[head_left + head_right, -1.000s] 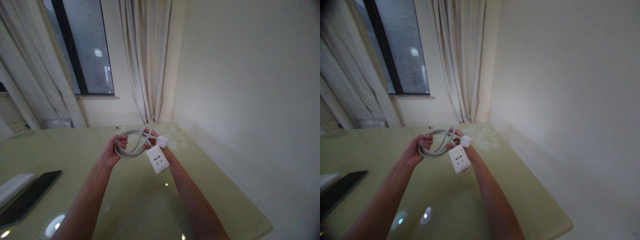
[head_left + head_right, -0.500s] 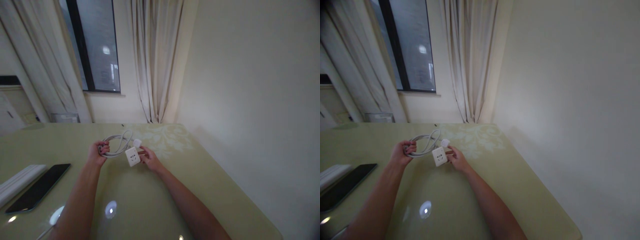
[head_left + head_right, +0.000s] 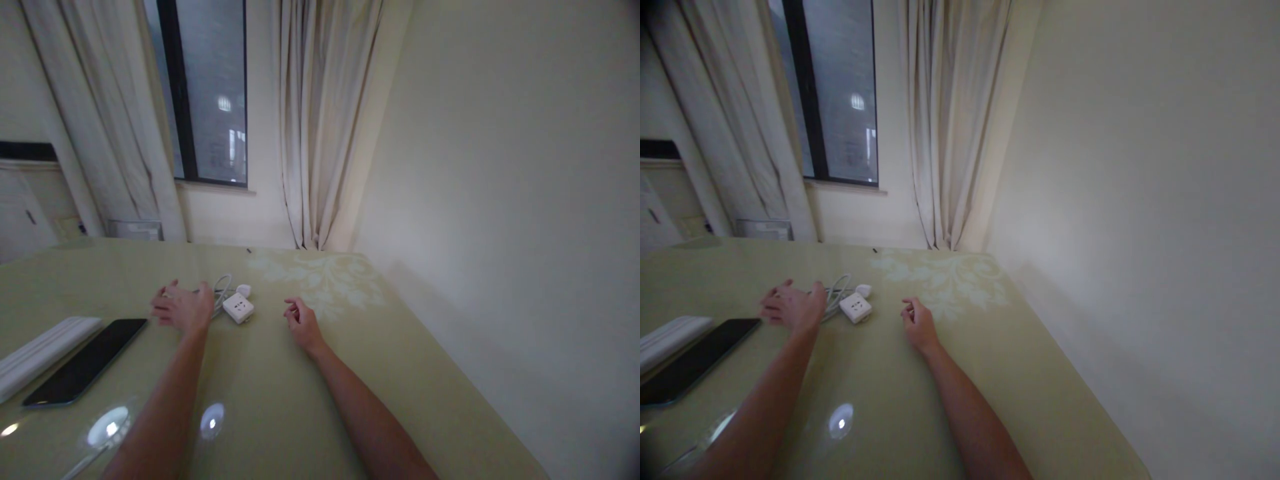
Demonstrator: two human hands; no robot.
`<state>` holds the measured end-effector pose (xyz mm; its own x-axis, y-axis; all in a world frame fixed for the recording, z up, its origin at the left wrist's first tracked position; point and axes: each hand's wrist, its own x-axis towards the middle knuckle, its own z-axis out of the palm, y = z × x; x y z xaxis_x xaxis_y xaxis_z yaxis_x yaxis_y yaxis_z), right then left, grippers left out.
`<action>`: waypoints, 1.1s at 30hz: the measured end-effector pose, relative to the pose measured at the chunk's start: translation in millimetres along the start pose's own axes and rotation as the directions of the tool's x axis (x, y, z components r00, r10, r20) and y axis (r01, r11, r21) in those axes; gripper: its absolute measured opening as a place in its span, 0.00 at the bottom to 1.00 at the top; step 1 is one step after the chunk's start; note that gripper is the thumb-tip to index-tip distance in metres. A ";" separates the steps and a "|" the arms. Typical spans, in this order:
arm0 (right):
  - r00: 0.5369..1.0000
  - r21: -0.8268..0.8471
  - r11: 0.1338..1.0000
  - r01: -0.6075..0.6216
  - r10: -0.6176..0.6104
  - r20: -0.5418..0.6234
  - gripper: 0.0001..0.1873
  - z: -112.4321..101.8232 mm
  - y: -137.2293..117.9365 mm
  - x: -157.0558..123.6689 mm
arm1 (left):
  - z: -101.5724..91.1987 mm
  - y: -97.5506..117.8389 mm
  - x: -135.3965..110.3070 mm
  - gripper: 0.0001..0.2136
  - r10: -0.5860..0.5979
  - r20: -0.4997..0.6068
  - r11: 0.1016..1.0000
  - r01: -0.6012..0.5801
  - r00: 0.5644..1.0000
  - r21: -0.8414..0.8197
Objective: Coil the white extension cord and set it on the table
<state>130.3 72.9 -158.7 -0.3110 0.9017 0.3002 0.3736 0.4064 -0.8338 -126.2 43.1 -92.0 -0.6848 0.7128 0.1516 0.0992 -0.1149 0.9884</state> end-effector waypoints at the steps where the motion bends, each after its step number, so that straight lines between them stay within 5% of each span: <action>1: 1.000 -0.042 0.999 0.004 -0.005 -0.008 0.16 0.0 -2.5 -0.6 | 12.0 1.8 -9.3 0.22 0.061 -0.134 0.995 -0.049 0.989 0.088; 3: 1.000 -0.130 0.991 0.010 -0.011 -0.009 0.12 0.2 -7.7 -2.7 | 38.7 1.1 -31.5 0.21 0.179 -0.157 0.969 -0.147 0.971 0.196; 5: 1.000 -0.213 0.977 0.008 -0.005 0.015 0.10 0.5 -11.7 -6.5 | 63.2 -6.6 -56.9 0.18 0.391 0.114 0.849 -0.406 0.913 0.338; 8: 0.997 -0.317 0.948 0.006 0.020 0.079 0.11 -0.1 -13.1 -16.2 | 83.2 -24.9 -92.4 0.15 0.446 0.452 0.756 -0.596 0.772 0.272; 11: 0.988 -0.407 0.913 0.016 0.049 0.149 0.14 -3.0 -11.0 -28.8 | 80.3 -37.1 -113.7 0.11 0.425 0.639 0.730 -0.660 0.641 0.177; 14: 0.975 -0.476 0.878 0.045 0.065 0.213 0.14 -4.7 -11.7 -39.1 | 63.3 -38.7 -121.1 0.11 0.414 0.703 0.712 -0.687 0.578 0.146; 18: 0.952 -0.508 0.851 0.132 0.034 0.305 0.15 -1.2 -20.3 -44.6 | 41.3 -38.5 -122.9 0.11 0.395 0.700 0.732 -0.664 0.595 0.152; 24: 0.955 -0.491 0.859 0.142 0.011 0.296 0.25 -1.8 -29.6 -45.8 | 37.5 -38.2 -111.0 0.09 0.440 0.611 0.704 -0.675 0.657 0.219; 28: 0.976 -0.463 0.884 0.063 0.043 0.215 0.22 -6.3 -29.5 -45.7 | 13.3 -29.9 -80.6 0.05 0.561 0.223 0.692 -0.599 0.798 0.403; 30: 0.980 -0.445 0.895 0.032 0.059 0.188 0.21 -6.7 -29.4 -45.1 | -10.6 -29.7 -62.9 0.09 0.571 0.003 0.743 -0.519 0.821 0.422; 33: 0.984 -0.414 0.910 0.007 0.069 0.167 0.20 -5.6 -29.7 -44.0 | -43.5 -36.3 -42.6 0.17 0.497 -0.206 0.868 -0.477 0.843 0.141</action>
<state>137.8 22.0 -144.6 -0.4259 0.8904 0.1608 0.6996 0.4368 -0.5654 -132.1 -13.2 -134.7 -0.6767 0.4015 0.6172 0.5143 -0.3421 0.7864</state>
